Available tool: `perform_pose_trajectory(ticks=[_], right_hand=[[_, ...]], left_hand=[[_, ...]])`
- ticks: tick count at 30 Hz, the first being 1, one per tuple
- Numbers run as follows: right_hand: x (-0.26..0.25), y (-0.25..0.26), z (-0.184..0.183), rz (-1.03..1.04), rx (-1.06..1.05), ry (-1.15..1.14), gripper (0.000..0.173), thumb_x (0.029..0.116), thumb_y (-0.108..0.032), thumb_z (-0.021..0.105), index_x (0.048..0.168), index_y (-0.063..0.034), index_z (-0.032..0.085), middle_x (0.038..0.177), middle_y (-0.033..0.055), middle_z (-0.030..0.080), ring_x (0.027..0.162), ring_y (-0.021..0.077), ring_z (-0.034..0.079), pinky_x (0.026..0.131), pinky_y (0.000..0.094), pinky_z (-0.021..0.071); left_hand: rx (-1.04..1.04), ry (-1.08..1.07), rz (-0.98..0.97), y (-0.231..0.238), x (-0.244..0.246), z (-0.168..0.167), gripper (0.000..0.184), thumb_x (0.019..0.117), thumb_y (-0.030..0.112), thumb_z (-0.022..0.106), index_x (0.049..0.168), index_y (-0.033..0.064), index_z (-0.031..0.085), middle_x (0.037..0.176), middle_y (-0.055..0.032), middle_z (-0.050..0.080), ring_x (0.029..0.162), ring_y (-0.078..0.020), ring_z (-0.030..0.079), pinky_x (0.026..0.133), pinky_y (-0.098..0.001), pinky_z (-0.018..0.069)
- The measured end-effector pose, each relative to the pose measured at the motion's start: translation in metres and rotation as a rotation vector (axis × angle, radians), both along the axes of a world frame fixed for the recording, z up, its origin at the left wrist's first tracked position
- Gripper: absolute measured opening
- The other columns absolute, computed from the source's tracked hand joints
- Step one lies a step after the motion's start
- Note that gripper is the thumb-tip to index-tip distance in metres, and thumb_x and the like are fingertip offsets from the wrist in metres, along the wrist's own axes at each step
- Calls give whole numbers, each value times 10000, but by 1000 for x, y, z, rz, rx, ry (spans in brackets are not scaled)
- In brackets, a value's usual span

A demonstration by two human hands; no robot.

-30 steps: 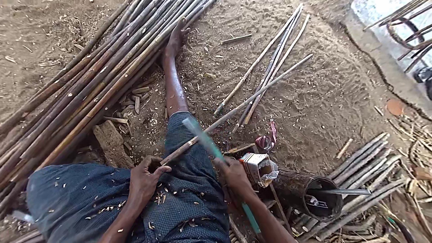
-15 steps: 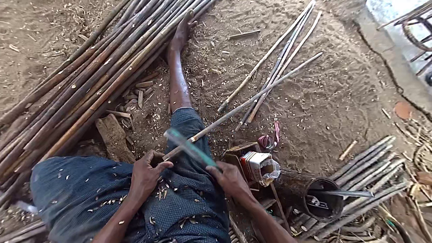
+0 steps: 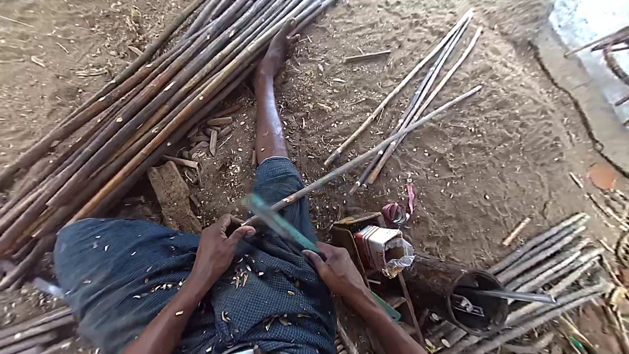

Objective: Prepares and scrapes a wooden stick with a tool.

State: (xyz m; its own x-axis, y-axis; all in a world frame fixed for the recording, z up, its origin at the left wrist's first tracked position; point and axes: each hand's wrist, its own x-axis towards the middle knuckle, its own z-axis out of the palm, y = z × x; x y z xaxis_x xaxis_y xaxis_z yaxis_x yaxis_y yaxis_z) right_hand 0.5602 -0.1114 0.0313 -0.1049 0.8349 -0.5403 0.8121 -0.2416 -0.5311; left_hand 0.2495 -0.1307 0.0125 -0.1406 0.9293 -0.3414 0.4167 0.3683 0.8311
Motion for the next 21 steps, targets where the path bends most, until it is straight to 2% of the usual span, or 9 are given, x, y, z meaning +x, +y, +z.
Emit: perform_pose_trajectory(ticks=[4, 8, 9, 11, 13, 15, 17, 20, 21], right_hand=[[21, 17, -14, -371, -13, 103, 584, 1018, -644, 473, 1011, -86, 647, 632, 86, 563, 472, 221, 531, 448, 420, 490], [-8, 2, 9, 48, -8, -8, 477, 989, -618, 539, 889, -169, 664, 701, 31, 604, 655, 214, 624, 605, 494, 528], [-7, 4, 10, 27, -14, -7, 487, 986, -614, 555, 904, -150, 678, 703, 51, 611, 654, 232, 626, 607, 509, 528], [15, 19, -5, -241, -14, 59, 573, 1011, -620, 512, 1032, -75, 684, 674, 105, 602, 539, 251, 579, 516, 478, 516], [26, 21, -20, -407, 4, 102, 608, 1017, -655, 461, 1026, -75, 641, 635, 82, 556, 467, 212, 525, 442, 418, 495], [9, 11, -13, -224, 9, 64, 510, 1025, -558, 524, 976, -79, 689, 709, 99, 618, 616, 262, 609, 588, 518, 534], [6, 3, -9, -179, -30, 33, 482, 1010, -572, 553, 948, -120, 709, 741, 82, 642, 670, 255, 635, 640, 524, 539], [22, 17, -18, -389, -12, 126, 532, 1034, -592, 491, 990, -89, 659, 618, 78, 557, 465, 205, 524, 437, 400, 478], [16, 14, -16, -359, -15, 143, 519, 1044, -574, 485, 987, -86, 653, 616, 72, 555, 469, 197, 527, 438, 392, 482]], left_hand=[[27, 39, -8, 2, 0, -3, 238, 918, 427, 751, 986, 206, 697, 738, 56, 674, 616, -115, 625, 592, -383, 534], [86, 97, -12, -3, 1, 2, 312, 863, 452, 804, 1008, 197, 697, 770, 55, 681, 659, -97, 645, 610, -373, 552], [87, 86, -17, -2, 0, 1, 313, 867, 458, 798, 1013, 199, 700, 774, 55, 683, 664, -96, 646, 618, -371, 554], [82, 74, -26, 3, 1, -3, 298, 904, 490, 743, 1002, 213, 694, 757, 68, 676, 651, -91, 638, 618, -371, 545], [46, 50, -28, 3, 1, -2, 255, 969, 467, 670, 985, 213, 687, 751, 81, 694, 632, -93, 639, 604, -373, 546], [20, 37, -7, 3, -1, 0, 249, 999, 442, 635, 974, 198, 684, 744, 75, 689, 617, -104, 628, 592, -370, 536], [-14, 25, -29, 1, -4, 0, 244, 1007, 433, 625, 976, 197, 682, 756, 73, 706, 630, -106, 648, 605, -368, 551], [-11, 19, -40, 5, -2, -3, 233, 1007, 421, 628, 973, 197, 683, 759, 73, 712, 629, -103, 646, 610, -370, 541], [-10, 29, -33, 5, -2, -2, 238, 1006, 422, 630, 968, 193, 681, 755, 69, 707, 623, -107, 642, 603, -372, 539]])
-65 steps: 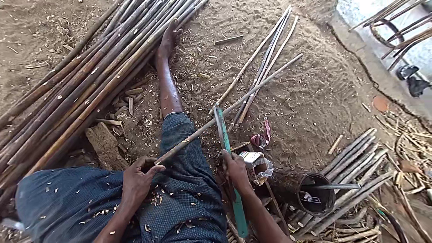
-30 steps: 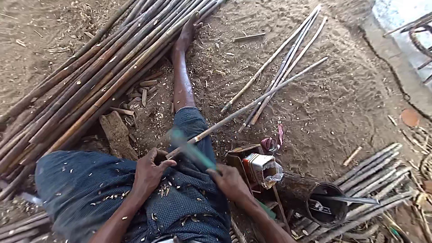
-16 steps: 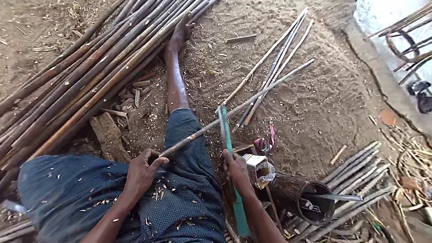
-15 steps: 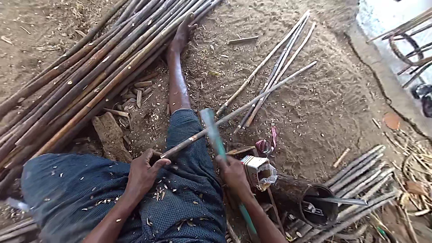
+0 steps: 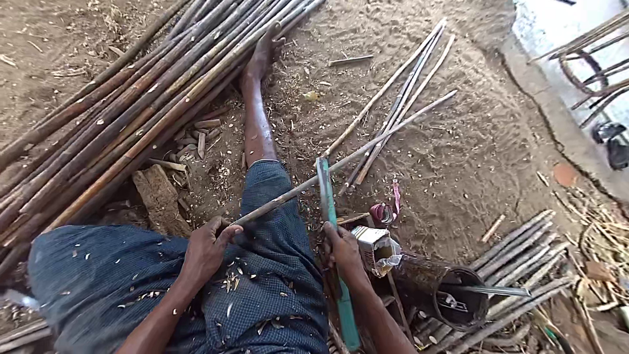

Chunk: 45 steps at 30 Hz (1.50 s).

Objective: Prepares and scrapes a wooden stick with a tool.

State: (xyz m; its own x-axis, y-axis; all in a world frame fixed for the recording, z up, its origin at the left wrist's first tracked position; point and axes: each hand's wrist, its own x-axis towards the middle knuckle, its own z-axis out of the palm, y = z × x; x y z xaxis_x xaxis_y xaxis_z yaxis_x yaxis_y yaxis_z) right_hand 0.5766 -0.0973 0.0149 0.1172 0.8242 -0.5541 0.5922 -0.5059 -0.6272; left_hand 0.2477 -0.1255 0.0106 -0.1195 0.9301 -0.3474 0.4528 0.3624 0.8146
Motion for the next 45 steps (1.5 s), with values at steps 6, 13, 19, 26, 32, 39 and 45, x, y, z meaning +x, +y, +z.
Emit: perform_pose_trajectory(ticks=[6, 13, 19, 26, 32, 39, 45], right_hand=[[0, 1, 2, 23, 1, -49, 562, 1019, -610, 508, 1003, -71, 666, 660, 97, 591, 502, 230, 559, 478, 438, 505], [-3, 3, 9, 67, -46, -80, 526, 1009, -615, 525, 987, -120, 699, 660, 91, 603, 537, 244, 576, 516, 469, 505], [-17, -7, 21, 283, -20, -128, 484, 1004, -582, 553, 926, -124, 692, 718, 71, 627, 640, 240, 623, 604, 504, 531], [-25, -8, 31, 332, -14, -148, 451, 1000, -579, 567, 934, -154, 700, 750, 62, 649, 689, 236, 649, 635, 515, 542], [-24, 0, 28, 324, -15, -132, 501, 1013, -579, 540, 916, -106, 676, 692, 88, 609, 611, 255, 610, 563, 500, 518], [0, 5, -1, 7, 26, -68, 599, 1021, -652, 452, 996, -86, 645, 626, 92, 558, 480, 235, 532, 454, 451, 486], [2, 1, 5, -9, -18, -33, 571, 1023, -644, 461, 995, -106, 648, 608, 80, 544, 445, 207, 502, 420, 398, 460]], left_hand=[[9, -11, -16, 4, -3, -5, 282, 1027, 451, 573, 945, 202, 678, 739, 83, 715, 618, -97, 653, 601, -360, 544], [-47, -58, -17, 4, -5, -4, 364, 1049, 472, 514, 885, 178, 654, 714, 52, 711, 597, -128, 651, 585, -371, 536], [1, -66, 7, 2, -5, -5, 332, 1027, 469, 564, 906, 181, 675, 720, 50, 706, 599, -132, 647, 584, -383, 543], [98, 68, -12, -6, -2, -1, 323, 925, 513, 708, 957, 193, 681, 700, 54, 646, 588, -114, 605, 554, -384, 511], [119, 91, -3, -3, 0, -2, 342, 908, 528, 721, 943, 191, 677, 689, 49, 621, 577, -113, 585, 539, -379, 497], [-98, -113, 18, 12, 0, -1, 404, 1095, 391, 441, 921, 131, 697, 696, 14, 670, 581, -147, 606, 590, -389, 517], [-92, -164, 33, 8, -2, -5, 395, 1083, 387, 472, 886, 123, 689, 686, 5, 656, 580, -153, 592, 586, -366, 503]])
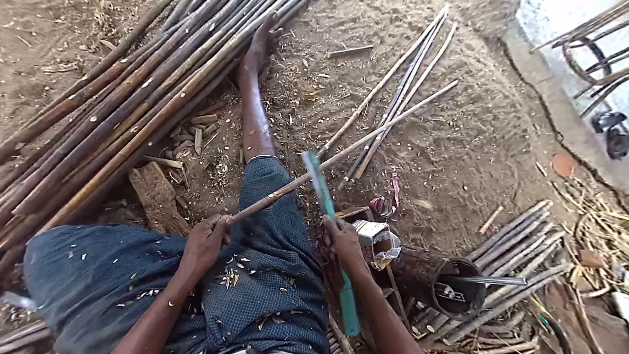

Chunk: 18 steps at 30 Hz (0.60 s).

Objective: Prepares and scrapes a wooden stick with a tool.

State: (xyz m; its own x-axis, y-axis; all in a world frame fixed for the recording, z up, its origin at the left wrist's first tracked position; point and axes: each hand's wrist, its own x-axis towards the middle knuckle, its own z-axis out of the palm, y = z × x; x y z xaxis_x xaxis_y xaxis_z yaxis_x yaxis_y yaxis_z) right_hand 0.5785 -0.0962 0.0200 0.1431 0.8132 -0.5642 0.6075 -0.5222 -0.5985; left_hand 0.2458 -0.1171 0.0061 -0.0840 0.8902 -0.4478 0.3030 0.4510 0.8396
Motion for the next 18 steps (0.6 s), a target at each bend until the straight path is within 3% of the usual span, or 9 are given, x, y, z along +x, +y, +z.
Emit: perform_pose_trajectory(ticks=[2, 4, 8, 11, 13, 15, 16, 17, 18], right_hand=[[-14, -5, 8, 164, -4, -24, 520, 1043, -563, 488, 988, -74, 655, 644, 92, 577, 521, 236, 568, 494, 456, 506], [-26, -14, 17, 379, 7, -128, 460, 1010, -561, 550, 902, -128, 664, 686, 63, 601, 634, 244, 620, 589, 504, 520], [-2, -2, 2, 35, 9, -41, 632, 991, -712, 449, 973, -108, 634, 603, 87, 534, 447, 220, 498, 423, 412, 454], [-32, -8, 24, 376, 1, -122, 459, 1007, -554, 569, 937, -119, 693, 726, 87, 635, 651, 270, 638, 592, 533, 534], [-29, -6, 25, 337, 0, -115, 491, 1004, -581, 560, 957, -111, 695, 718, 97, 629, 638, 274, 625, 580, 525, 522], [-7, 2, 10, 86, 5, -52, 625, 998, -690, 463, 1035, -97, 655, 635, 103, 552, 488, 243, 522, 454, 444, 464], [-5, 1, 5, 36, 15, -51, 642, 989, -720, 444, 1014, -107, 634, 601, 92, 526, 445, 228, 496, 419, 420, 451], [-11, 2, 9, 109, 21, -71, 615, 1009, -671, 460, 1001, -87, 654, 634, 109, 568, 489, 254, 549, 457, 465, 492], [-23, 0, 17, 243, 18, -104, 539, 1020, -593, 514, 967, -83, 679, 693, 117, 608, 587, 280, 602, 540, 518, 517]], left_hand=[[27, 27, 12, -2, 0, 0, 399, 1075, 414, 476, 876, 137, 684, 672, 12, 648, 564, -146, 585, 567, -365, 497], [27, 16, 12, -3, -2, 2, 383, 1078, 390, 485, 890, 123, 684, 683, 2, 657, 568, -148, 592, 568, -357, 502], [67, 47, 2, -1, 0, 0, 329, 1052, 387, 548, 864, 150, 677, 669, 23, 649, 559, -146, 579, 567, -376, 490], [93, 103, -10, -5, -1, 3, 307, 1039, 394, 576, 867, 159, 672, 653, 32, 632, 551, -141, 567, 553, -390, 479], [84, 99, -17, -4, -2, 3, 333, 1040, 417, 563, 863, 157, 672, 661, 29, 652, 551, -143, 581, 551, -392, 485], [67, 79, -14, -2, -1, 3, 294, 1024, 435, 590, 965, 158, 669, 732, 25, 680, 597, -145, 605, 581, -398, 505], [53, 86, -28, -4, -1, 7, 289, 994, 433, 647, 1105, 167, 661, 814, 26, 697, 658, -143, 639, 620, -403, 550], [44, 105, -34, -6, -1, 11, 374, 945, 422, 726, 1210, 172, 642, 876, 21, 699, 702, -145, 653, 652, -409, 570], [57, 136, -28, -7, -1, 14, 397, 906, 375, 786, 1224, 180, 651, 886, 25, 708, 704, -139, 660, 654, -403, 579]])
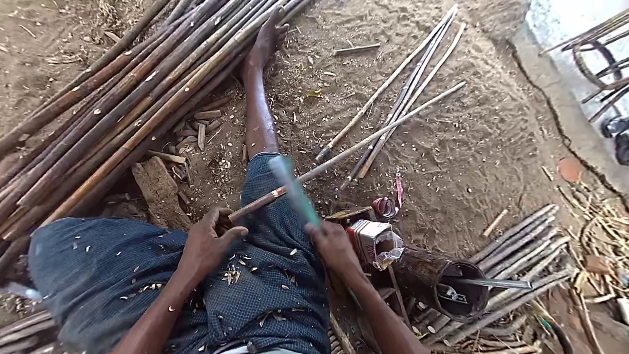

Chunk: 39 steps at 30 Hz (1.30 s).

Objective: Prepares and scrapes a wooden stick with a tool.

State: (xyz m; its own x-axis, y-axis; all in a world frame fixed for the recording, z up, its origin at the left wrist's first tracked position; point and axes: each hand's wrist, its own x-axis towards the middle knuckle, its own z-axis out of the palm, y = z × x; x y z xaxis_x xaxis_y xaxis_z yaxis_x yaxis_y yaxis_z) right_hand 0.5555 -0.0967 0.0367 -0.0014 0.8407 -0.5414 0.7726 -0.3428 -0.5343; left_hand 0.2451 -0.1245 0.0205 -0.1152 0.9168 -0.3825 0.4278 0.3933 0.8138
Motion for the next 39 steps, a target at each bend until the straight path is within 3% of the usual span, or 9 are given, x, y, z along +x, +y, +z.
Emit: perform_pose_trajectory(ticks=[7, 11, 15, 18, 22, 26, 30, 33, 39], right_hand=[[23, 14, -18, -318, 41, 130, 599, 1012, -670, 451, 1000, -94, 614, 599, 56, 518, 431, 196, 477, 403, 397, 454], [4, -7, -8, -29, -19, 40, 487, 1014, -583, 541, 961, -127, 703, 727, 91, 638, 626, 256, 621, 582, 513, 521], [22, -1, -15, -201, -11, 120, 583, 1007, -682, 453, 942, -126, 614, 564, 63, 487, 408, 184, 447, 387, 364, 411], [1, -4, -2, -2, -12, 56, 460, 1017, -566, 550, 963, -136, 705, 712, 80, 629, 604, 238, 609, 558, 487, 516], [29, 4, -19, -247, -22, 188, 582, 1001, -687, 463, 978, -128, 622, 574, 51, 483, 411, 167, 441, 387, 343, 415], [-2, -4, 2, 168, 21, -14, 448, 1001, -558, 578, 903, -133, 680, 687, 66, 614, 614, 244, 618, 567, 508, 518], [25, 8, -21, -260, 13, 146, 600, 996, -698, 461, 963, -117, 610, 593, 51, 503, 429, 170, 459, 402, 360, 436], [-1, 3, -3, -20, -18, 18, 500, 1016, -586, 532, 964, -119, 705, 722, 95, 630, 624, 264, 616, 579, 520, 518], [10, 1, -6, -63, -16, 99, 522, 1036, -581, 491, 956, -93, 656, 622, 82, 555, 490, 218, 534, 457, 423, 473]], left_hand=[[60, 66, 2, 0, 1, -3, 160, 1006, 327, 661, 1050, 178, 701, 816, 42, 723, 645, -124, 671, 618, -400, 589], [33, -11, -13, -3, -4, -3, 161, 1015, 305, 647, 1018, 155, 704, 806, 35, 720, 632, -120, 661, 602, -364, 578], [93, 3, -9, -5, -3, -13, 160, 992, 358, 670, 997, 202, 706, 766, 62, 700, 595, -106, 633, 559, -349, 548], [85, -18, -6, -4, -6, -9, 164, 997, 341, 665, 990, 180, 698, 772, 44, 697, 613, -113, 636, 565, -345, 545], [84, -14, -20, -1, -3, -12, 203, 995, 381, 658, 956, 185, 691, 737, 52, 674, 594, -109, 619, 555, -346, 532], [78, -28, -20, 0, -1, -10, 215, 1027, 358, 614, 955, 169, 688, 747, 39, 685, 601, -114, 624, 566, -353, 534], [69, -38, -23, 5, 1, -11, 284, 1050, 394, 551, 925, 179, 688, 699, 55, 666, 562, -110, 596, 546, -346, 510], [44, -45, -26, 2, -3, -8, 285, 1052, 378, 553, 941, 156, 692, 707, 39, 665, 580, -124, 601, 563, -360, 511], [42, -16, -37, 2, 0, -9, 283, 1050, 383, 556, 925, 171, 695, 698, 53, 662, 568, -114, 588, 561, -368, 503]])
